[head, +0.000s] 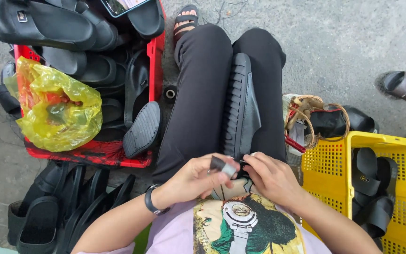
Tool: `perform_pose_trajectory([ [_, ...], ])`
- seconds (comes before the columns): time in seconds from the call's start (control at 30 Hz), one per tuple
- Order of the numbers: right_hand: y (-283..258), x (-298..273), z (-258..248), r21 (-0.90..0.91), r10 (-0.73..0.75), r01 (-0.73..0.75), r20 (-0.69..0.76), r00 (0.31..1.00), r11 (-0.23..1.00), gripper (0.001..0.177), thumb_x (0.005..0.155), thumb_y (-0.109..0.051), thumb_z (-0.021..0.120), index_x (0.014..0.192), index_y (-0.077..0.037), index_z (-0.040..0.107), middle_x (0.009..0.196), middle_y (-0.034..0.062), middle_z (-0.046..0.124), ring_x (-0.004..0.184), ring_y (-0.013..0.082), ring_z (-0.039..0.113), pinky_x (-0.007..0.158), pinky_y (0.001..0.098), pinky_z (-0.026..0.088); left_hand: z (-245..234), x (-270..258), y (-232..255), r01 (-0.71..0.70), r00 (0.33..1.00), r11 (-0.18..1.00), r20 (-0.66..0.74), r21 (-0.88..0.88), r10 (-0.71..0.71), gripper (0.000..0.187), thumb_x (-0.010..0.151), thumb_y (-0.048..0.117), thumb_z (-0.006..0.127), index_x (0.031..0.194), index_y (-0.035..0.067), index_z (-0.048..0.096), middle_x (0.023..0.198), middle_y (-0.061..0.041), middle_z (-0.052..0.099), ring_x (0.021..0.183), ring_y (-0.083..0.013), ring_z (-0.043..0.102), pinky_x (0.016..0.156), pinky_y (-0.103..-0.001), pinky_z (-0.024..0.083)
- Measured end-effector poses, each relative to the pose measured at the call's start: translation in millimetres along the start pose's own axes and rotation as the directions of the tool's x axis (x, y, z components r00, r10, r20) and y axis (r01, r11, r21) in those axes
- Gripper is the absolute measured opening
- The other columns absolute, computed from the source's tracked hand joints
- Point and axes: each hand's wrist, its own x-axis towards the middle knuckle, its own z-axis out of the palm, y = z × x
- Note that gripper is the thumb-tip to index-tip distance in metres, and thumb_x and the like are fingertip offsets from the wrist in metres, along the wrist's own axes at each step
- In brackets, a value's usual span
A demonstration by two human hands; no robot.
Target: Hand-sewing the sole of a black sandal to repair it using a needle and thread.
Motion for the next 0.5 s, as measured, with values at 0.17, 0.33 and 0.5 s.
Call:
perform_pose_trajectory([
  [0.17,-11,8,-18,0.052,0.049,-0.052,0.045,0.998,0.997,0.04,0.075,-0.011,0.073,0.112,-0.005,0.061,0.099,0.0082,0.059,0.069,0.0207,0.062,0.059,0.0312,0.05,4,12,-4,0.272,0.961,0.892,-0.153,0.361,-0.231,0.024,0.076,0.001,0.064,0.094,0.0,0.05,0.068,-0.003,0.063,0.051,-0.0095,0.058,0.045,-0.023,0.046],
  [0.33,4,0,-60,-0.388,0.142,0.022,0.388,0.911,0.921,0.057,0.074,-0.02,0.059,0.13,-0.028,0.051,0.084,-0.0014,0.044,0.052,0.0091,0.049,0.035,0.0235,0.038,13,19,9,-0.006,0.996,0.817,-0.066,0.577,0.054,0.028,0.072,0.008,0.071,0.097,0.003,0.06,0.082,-0.006,0.057,0.066,-0.0169,0.053,0.055,-0.026,0.046],
  [0.5,4,-5,-70,-0.278,0.179,-0.05,0.46,0.87,0.959,0.048,0.074,-0.016,0.056,0.117,-0.035,0.056,0.11,-0.0044,0.049,0.048,0.0088,0.051,0.029,0.025,0.039,18,22,7,-0.344,0.929,0.454,0.225,0.822,0.295,0.016,0.076,0.014,0.069,0.091,0.01,0.068,0.079,-0.004,0.046,0.067,-0.0208,0.049,0.054,-0.031,0.041],
])
